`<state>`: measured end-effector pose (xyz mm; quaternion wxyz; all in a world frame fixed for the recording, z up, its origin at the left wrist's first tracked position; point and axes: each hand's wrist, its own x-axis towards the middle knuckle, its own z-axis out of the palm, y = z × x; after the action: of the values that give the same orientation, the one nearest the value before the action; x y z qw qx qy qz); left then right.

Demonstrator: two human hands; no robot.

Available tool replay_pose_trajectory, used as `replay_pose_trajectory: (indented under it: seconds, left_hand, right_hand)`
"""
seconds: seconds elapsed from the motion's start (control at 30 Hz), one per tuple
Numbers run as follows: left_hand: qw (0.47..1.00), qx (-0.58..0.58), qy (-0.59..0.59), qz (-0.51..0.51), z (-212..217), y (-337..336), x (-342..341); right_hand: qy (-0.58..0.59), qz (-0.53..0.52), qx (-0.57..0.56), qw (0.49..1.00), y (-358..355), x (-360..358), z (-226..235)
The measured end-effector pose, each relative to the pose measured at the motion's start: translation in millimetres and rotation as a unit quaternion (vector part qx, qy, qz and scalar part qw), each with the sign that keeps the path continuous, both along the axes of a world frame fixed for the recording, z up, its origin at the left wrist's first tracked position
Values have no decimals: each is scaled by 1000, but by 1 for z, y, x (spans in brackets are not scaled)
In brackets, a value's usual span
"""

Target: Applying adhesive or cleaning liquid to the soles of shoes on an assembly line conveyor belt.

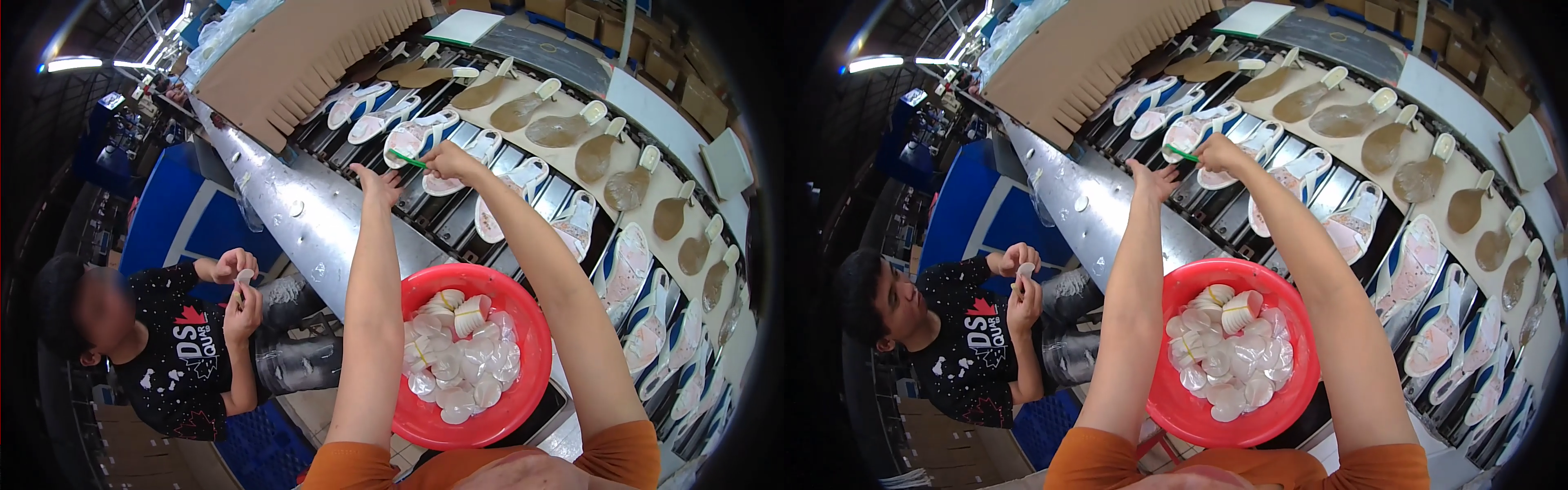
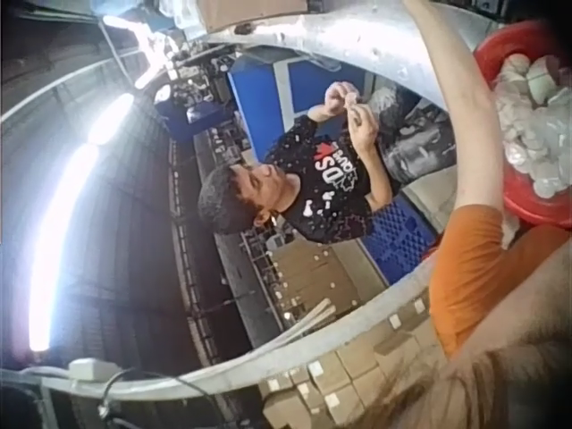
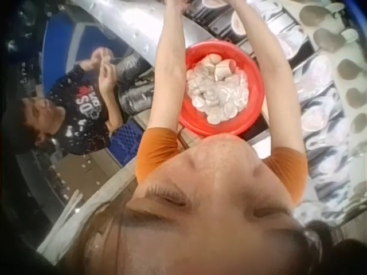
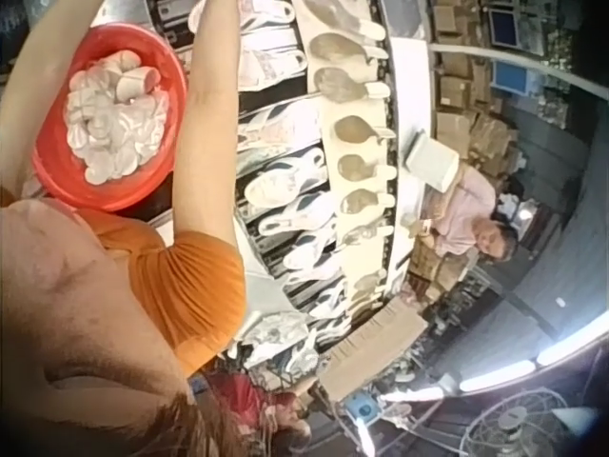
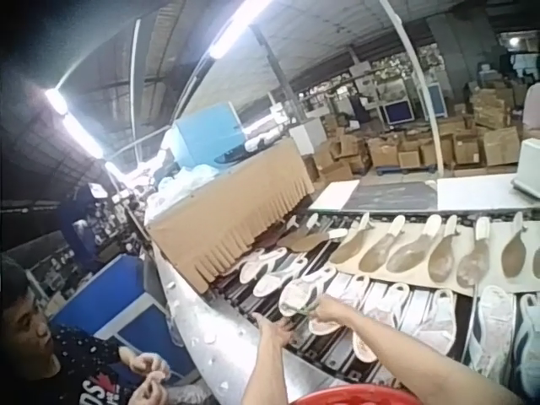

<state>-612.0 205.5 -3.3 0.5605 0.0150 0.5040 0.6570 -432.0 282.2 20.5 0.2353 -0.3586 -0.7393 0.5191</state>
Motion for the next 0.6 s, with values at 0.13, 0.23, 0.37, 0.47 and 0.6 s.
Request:
replay_pose_trajectory:
  seconds: [0.13,0.23,0.37,0.47,0.6]
  left_hand:
    - [990,-108,48,75,8,-1,-8]
    - [984,-107,99,-101,12,4,17]
    - [944,-85,212,-237,20,14,39]
    - [958,139,209,-141,38,26,41]
    - [856,456,-91,-226,149,27,82]
  right_hand:
    - [214,88,-293,928,-27,48,58]
    - [312,114,-285,899,-39,118,82]
    - [304,71,-212,926,-81,194,112]
    - [238,-5,-184,954,-106,221,105]
    - [111,-105,-106,983,-124,249,70]
